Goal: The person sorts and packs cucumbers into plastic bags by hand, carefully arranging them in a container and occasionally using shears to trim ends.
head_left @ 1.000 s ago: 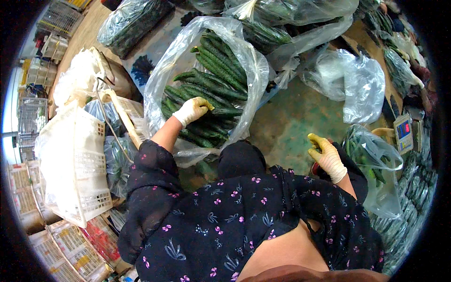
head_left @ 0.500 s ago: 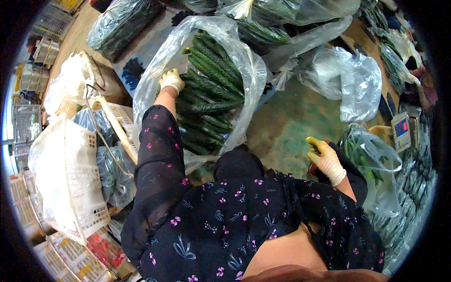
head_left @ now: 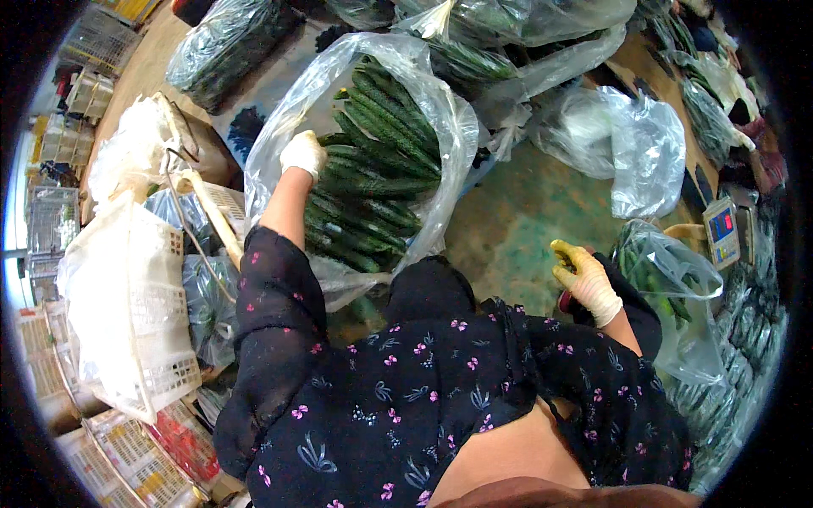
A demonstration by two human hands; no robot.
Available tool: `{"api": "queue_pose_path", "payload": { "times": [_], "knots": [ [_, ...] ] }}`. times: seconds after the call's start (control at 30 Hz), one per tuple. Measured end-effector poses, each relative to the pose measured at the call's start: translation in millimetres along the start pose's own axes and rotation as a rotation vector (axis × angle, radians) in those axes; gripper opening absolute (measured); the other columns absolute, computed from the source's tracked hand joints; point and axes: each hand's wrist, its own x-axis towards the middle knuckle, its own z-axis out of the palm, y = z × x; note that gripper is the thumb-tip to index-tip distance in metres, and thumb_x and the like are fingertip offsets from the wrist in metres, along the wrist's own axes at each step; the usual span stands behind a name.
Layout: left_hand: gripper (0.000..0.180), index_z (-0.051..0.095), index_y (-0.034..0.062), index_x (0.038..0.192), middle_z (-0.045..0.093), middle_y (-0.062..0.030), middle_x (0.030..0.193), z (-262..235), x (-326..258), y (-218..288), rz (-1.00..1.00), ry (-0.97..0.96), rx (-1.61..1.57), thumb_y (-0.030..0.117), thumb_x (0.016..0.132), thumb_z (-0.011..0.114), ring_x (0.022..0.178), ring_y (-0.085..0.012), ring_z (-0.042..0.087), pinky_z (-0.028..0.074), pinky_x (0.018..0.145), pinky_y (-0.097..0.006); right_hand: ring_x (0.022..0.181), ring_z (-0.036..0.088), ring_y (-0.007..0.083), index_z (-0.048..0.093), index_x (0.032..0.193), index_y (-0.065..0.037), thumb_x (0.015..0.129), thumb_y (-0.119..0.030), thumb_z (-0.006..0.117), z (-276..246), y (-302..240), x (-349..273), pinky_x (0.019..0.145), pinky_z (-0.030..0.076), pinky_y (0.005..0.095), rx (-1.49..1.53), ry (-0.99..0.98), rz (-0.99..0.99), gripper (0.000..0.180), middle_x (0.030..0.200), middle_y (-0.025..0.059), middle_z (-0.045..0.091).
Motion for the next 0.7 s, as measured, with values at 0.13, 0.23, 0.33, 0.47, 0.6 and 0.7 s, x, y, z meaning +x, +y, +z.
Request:
{"api": "queue_pose_path", "payload": {
  "times": [0.13,0.23,0.33,0.47,0.6,0.7],
  "knots": [
    [0.027,0.056,0.0024,0.098,0.062,-0.0226,0.095,-20,-47,-15,0.025,0.232,-0.108,0.02,0.078,0.055,0.092,-0.0369,0.06,0.047,0.08,-0.045,0.098,0.058,0.0192,0.054,0.121,-0.007,0.078,-0.007,0.064,-2,-5,-2,0.087,0.045,0.0296,-0.035,0.013,-0.054,0.044,0.104,0.0098,0.059],
    [0.031,0.05,0.0035,0.107,0.059,-0.0211,0.093,-50,-98,-14,0.054,0.493,-0.139,0.015,0.079,0.058,0.087,-0.0381,0.059,0.047,0.075,-0.045,0.097,0.058,0.0188,0.054,0.121,-0.007,0.078,-0.007,0.064,-1,-5,-5,0.087,0.045,0.0297,0.004,0.027,-0.062,0.044,0.105,0.0098,0.059],
    [0.045,0.047,0.0076,0.123,0.057,-0.0194,0.101,-60,-132,-23,0.153,0.715,-0.316,0.013,0.08,0.06,0.092,-0.0361,0.057,0.046,0.079,-0.041,0.098,0.058,0.0227,0.055,0.119,-0.006,0.078,-0.014,0.065,-2,-8,-9,0.088,0.044,0.031,0.035,0.022,-0.068,0.043,0.105,0.0128,0.06],
    [0.037,0.053,0.0048,0.117,0.06,-0.0133,0.105,-67,-163,-9,0.318,0.559,-0.968,0.006,0.081,0.058,0.094,-0.0226,0.059,0.044,0.084,-0.029,0.098,0.058,0.0203,0.055,0.12,-0.007,0.078,-0.008,0.064,-1,-6,-10,0.088,0.045,0.0308,0.21,0.068,-0.1,0.043,0.107,0.0104,0.06],
    [0.039,0.054,0.0058,0.117,0.06,-0.0128,0.104,-67,-196,38,0.528,0.362,-0.942,0.006,0.079,0.061,0.095,-0.0237,0.059,0.044,0.086,-0.031,0.103,0.056,0.0202,0.054,0.122,-0.006,0.075,-0.003,0.065,-15,-45,-13,0.093,0.043,0.0317,0.359,0.211,-0.254,0.047,0.114,0.0091,0.058],
    [0.041,0.053,0.0065,0.119,0.06,-0.0134,0.108,-58,-204,85,0.729,0.185,-0.856,0.01,0.079,0.062,0.101,-0.025,0.058,0.044,0.089,-0.033,0.111,0.052,0.0219,0.051,0.125,-0.006,0.071,-0.003,0.068,-26,-88,-18,0.098,0.039,0.033,0.09,0.449,-0.534,0.057,0.122,0.0097,0.054]
  ]
}}
